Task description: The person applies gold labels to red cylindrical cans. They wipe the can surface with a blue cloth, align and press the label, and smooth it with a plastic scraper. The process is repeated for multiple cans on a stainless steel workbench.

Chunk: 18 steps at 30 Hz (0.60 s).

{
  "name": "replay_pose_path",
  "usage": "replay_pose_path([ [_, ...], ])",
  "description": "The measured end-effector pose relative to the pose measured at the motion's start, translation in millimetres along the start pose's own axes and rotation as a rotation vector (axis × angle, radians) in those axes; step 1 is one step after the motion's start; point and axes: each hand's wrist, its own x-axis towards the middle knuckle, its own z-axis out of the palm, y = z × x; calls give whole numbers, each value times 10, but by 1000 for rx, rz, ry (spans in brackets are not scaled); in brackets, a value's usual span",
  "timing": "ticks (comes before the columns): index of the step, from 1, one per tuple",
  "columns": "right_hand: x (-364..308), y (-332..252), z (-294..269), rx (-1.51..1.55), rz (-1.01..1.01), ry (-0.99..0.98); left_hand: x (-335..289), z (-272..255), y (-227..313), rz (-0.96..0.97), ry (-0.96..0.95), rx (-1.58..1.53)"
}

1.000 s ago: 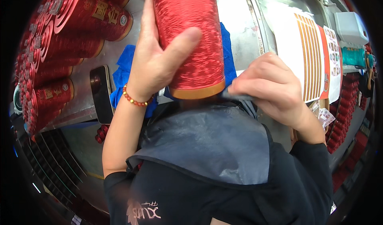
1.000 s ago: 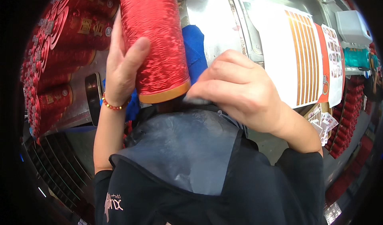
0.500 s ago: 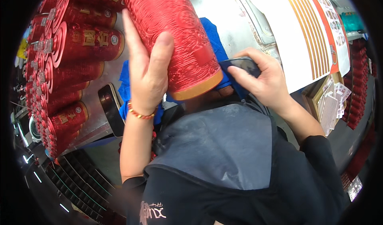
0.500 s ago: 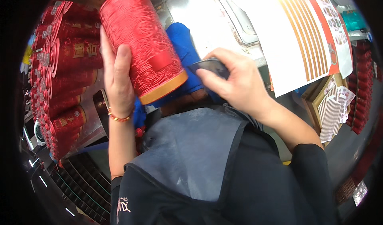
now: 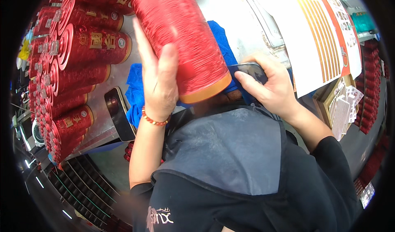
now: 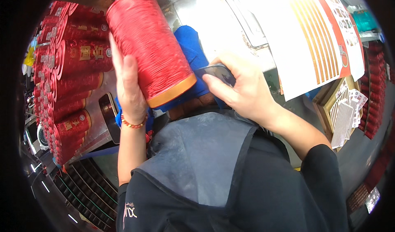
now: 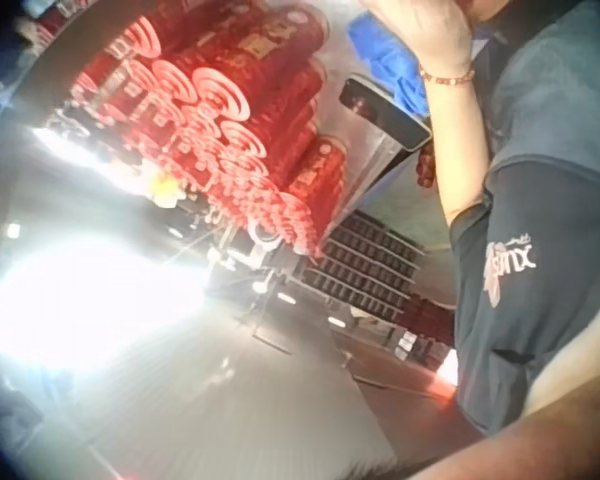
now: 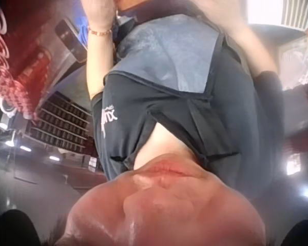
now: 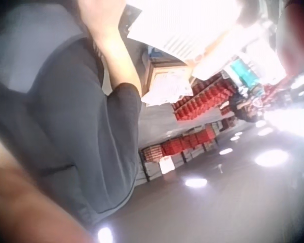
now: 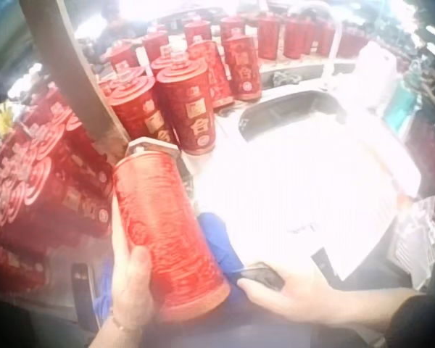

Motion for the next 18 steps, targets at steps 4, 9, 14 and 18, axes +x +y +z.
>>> replay_pose_path([
  [4, -30, -240, -95, 87, 90, 25, -123, -71, 20, 48, 46, 238],
  [9, 82, -359, 37, -20, -205, -35, -6, 83, 89, 365, 12, 932],
  [14, 22, -59, -42, -53, -5, -38, -30, -2, 5, 64, -4, 180],
  [18, -19, -214, -109, 175, 95, 85, -207, -53, 18, 4, 61, 172],
])
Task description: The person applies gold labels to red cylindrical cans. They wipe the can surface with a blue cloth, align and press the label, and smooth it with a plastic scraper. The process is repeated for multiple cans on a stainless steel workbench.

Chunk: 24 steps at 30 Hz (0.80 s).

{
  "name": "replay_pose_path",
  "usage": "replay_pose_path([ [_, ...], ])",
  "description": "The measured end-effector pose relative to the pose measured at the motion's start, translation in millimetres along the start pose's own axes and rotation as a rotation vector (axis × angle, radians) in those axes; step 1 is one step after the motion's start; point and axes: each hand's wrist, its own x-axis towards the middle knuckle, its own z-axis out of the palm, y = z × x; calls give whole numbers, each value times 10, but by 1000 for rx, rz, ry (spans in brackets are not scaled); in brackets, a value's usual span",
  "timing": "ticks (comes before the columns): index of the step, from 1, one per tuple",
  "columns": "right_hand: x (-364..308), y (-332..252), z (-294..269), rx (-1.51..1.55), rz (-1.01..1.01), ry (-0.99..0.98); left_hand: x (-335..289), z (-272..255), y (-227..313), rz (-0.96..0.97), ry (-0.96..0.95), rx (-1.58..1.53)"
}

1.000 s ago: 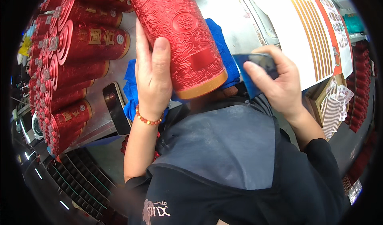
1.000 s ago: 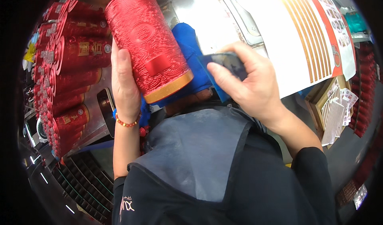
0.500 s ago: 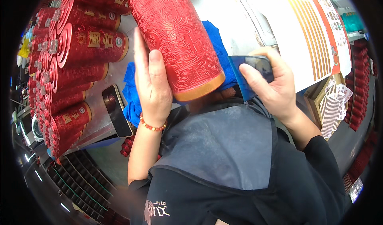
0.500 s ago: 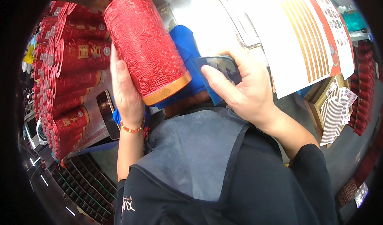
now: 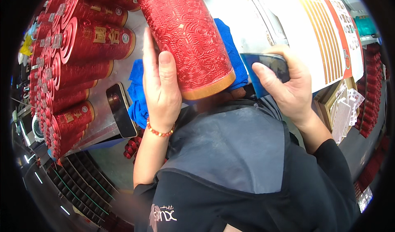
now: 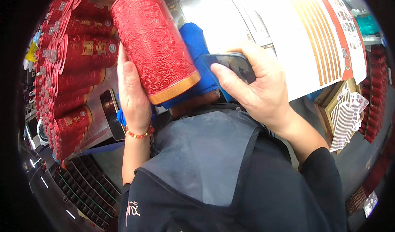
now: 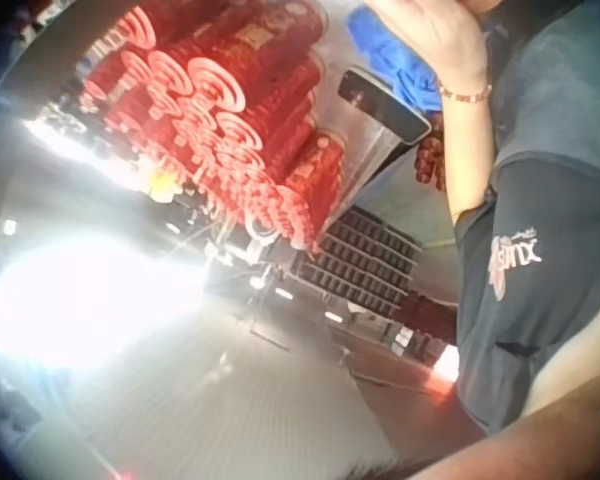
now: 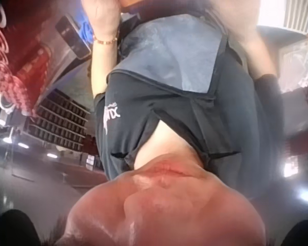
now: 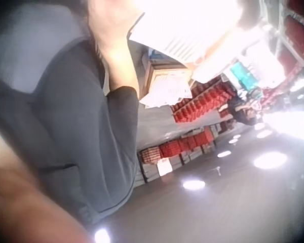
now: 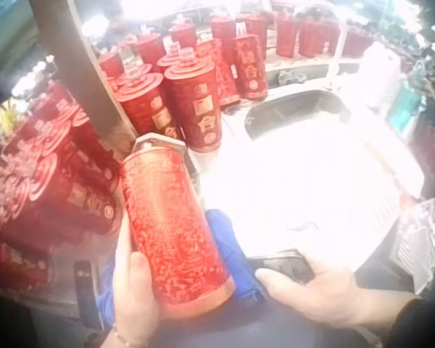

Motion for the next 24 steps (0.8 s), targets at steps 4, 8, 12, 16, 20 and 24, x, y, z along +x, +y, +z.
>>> replay_pose_path([
  [4, 229, -103, -33, -260, -480, -174, 112, 107, 292, 50, 50, 145],
  [8, 302, -155, 39, -410, -778, -297, 346, 145, 137, 210, 11, 649],
  [12, 275, -68, -152, -413, -614, -384, 357, 91, 153, 71, -50, 391],
  [16, 302, -46, -196, -362, -710, -427, 335, 109, 118, -2, -45, 71],
  [20, 429, -91, -43, -273, -707, -381, 311, 88, 138, -92, -53, -112],
  [24, 332, 172, -139, -368, -707, -422, 324, 12, 73, -145, -141, -275],
])
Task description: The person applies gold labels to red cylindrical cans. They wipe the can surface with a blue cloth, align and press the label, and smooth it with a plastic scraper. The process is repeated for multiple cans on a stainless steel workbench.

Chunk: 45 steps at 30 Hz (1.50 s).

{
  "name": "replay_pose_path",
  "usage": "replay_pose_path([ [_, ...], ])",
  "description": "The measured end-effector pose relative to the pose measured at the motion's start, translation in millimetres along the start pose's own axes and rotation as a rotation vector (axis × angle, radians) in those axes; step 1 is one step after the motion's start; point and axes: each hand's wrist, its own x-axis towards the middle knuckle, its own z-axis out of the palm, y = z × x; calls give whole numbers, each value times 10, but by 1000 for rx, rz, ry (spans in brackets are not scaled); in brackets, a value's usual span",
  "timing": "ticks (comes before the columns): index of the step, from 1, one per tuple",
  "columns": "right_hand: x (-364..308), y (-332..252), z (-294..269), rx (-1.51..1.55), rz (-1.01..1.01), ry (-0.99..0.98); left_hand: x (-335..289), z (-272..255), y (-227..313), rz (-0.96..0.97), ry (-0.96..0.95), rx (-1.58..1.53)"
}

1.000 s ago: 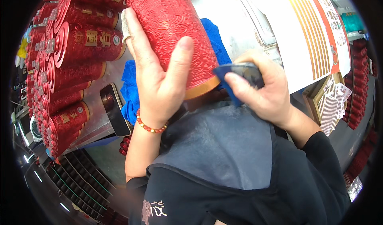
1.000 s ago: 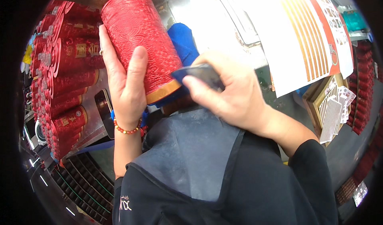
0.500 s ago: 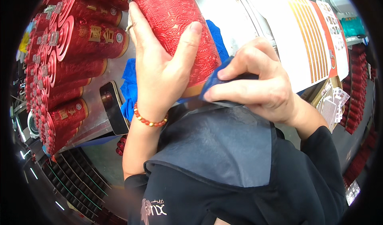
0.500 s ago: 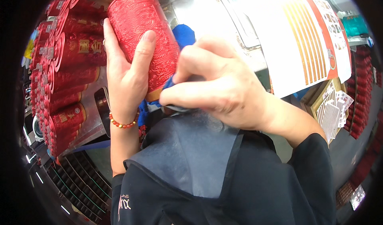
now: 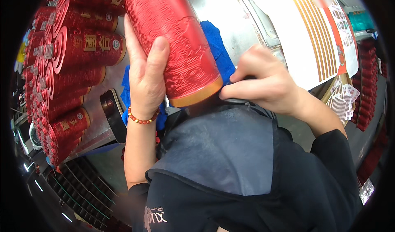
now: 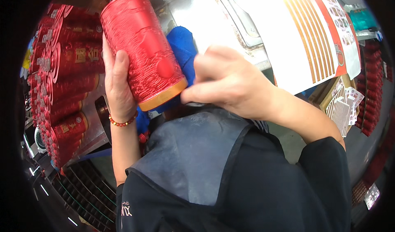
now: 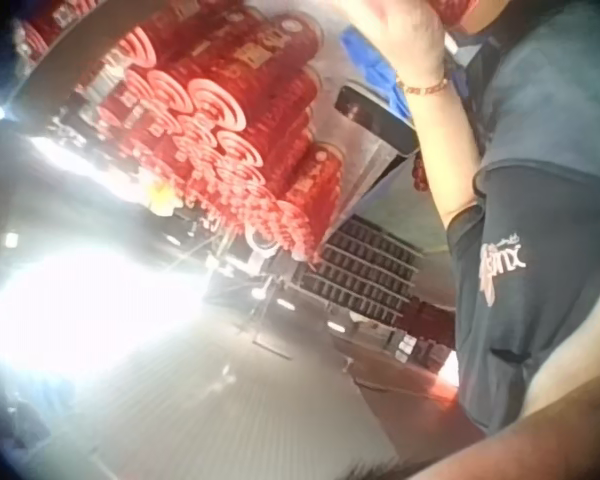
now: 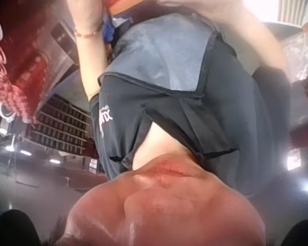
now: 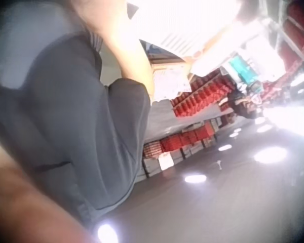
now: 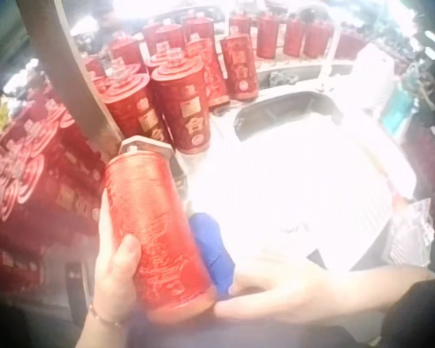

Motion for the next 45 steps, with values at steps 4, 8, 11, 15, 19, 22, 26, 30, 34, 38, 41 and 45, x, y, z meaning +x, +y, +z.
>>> replay_pose_path([
  [4, 122, -131, -116, 89, 13, 93, -12, -130, -110, -36, -26, 20],
  [8, 197, -88, -22, 134, -2, 115, -24, -127, -32, -66, -38, 127],
  [11, -80, -43, -4, 28, 23, -104, -126, -113, 40, -4, 5, 393],
  [15, -150, -59, -323, 269, 194, 62, -367, 112, 30, 338, 124, 827],
  [19, -349, 250, -827, 431, 732, 273, -655, -50, 81, 511, -107, 1406],
  [22, -774, 708, -1404, 490, 1010, 424, -618, -124, 7, 548, -95, 1444],
  [26, -1375, 1229, -2229, 120, 1296, 659, -605, -75, -132, 534, -17, 1410],
  [30, -2286, 1708, -3114, -537, 1387, 332, -673, 1, -277, 497, 101, 1315],
  [34, -2581, 1916, -3418, -610, 1361, 313, -673, 5, -338, 500, 127, 1326],
  [38, -2258, 2258, -3542, -534, 1235, 213, -661, 8, -317, 524, 126, 1332],
  [41, -1765, 2554, -3470, -552, 1043, -45, -674, -11, -282, 507, 121, 1366],
  [45, -1492, 3004, -3689, -622, 1008, -216, -634, -26, -240, 532, 88, 1402],
])
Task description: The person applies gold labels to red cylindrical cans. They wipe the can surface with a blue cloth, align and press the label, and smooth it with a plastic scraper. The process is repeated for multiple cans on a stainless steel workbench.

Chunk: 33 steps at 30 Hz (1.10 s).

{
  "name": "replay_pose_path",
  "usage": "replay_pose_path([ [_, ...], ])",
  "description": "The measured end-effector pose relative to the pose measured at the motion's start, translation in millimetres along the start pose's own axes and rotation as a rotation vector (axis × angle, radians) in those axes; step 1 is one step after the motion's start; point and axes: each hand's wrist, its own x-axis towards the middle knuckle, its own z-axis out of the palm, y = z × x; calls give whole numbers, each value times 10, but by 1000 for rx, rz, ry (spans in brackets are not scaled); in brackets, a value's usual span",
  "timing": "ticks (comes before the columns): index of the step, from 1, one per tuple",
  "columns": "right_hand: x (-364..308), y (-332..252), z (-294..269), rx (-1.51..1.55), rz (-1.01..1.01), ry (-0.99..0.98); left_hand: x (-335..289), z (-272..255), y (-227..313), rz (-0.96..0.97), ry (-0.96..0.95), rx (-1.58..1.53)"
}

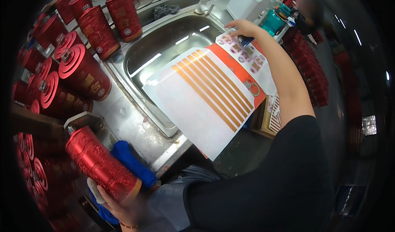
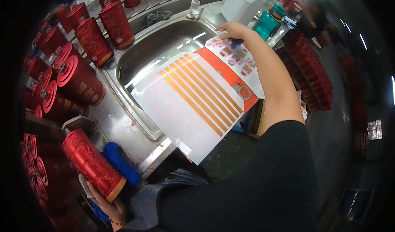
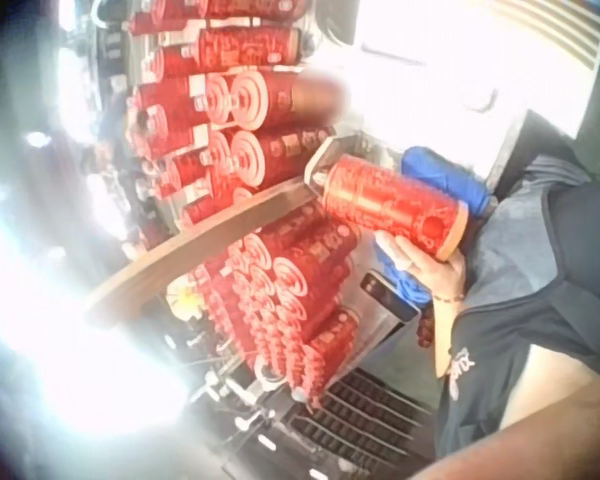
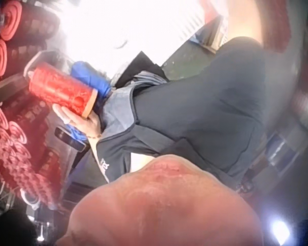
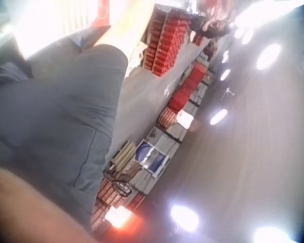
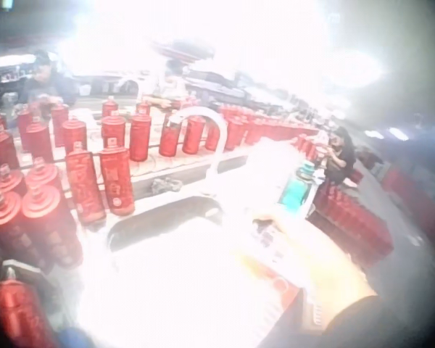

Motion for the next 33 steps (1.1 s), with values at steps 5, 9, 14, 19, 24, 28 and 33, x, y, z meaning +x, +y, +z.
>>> replay_pose_path([
  [5, 410, 175, -54, 43, 210, -212, -87, -41, -32, -43, -30, 47],
  [9, 472, 788, 75, 42, 302, -92, -129, 54, -92, -24, 2, -11],
  [14, 485, 368, 15, 28, 230, 121, -139, 31, -89, -42, 8, -47],
  [19, 381, -556, -393, -222, -66, 462, 84, -18, -11, -121, -3, -203],
  [24, -266, -2624, -619, -113, -527, 256, 264, -89, 85, -252, -121, -293],
  [28, -994, -3880, -660, -22, -982, 199, 199, -121, -37, -322, -166, -524],
  [33, -1450, -4539, -831, 332, -1187, -45, 341, -128, -24, -236, -176, -594],
])
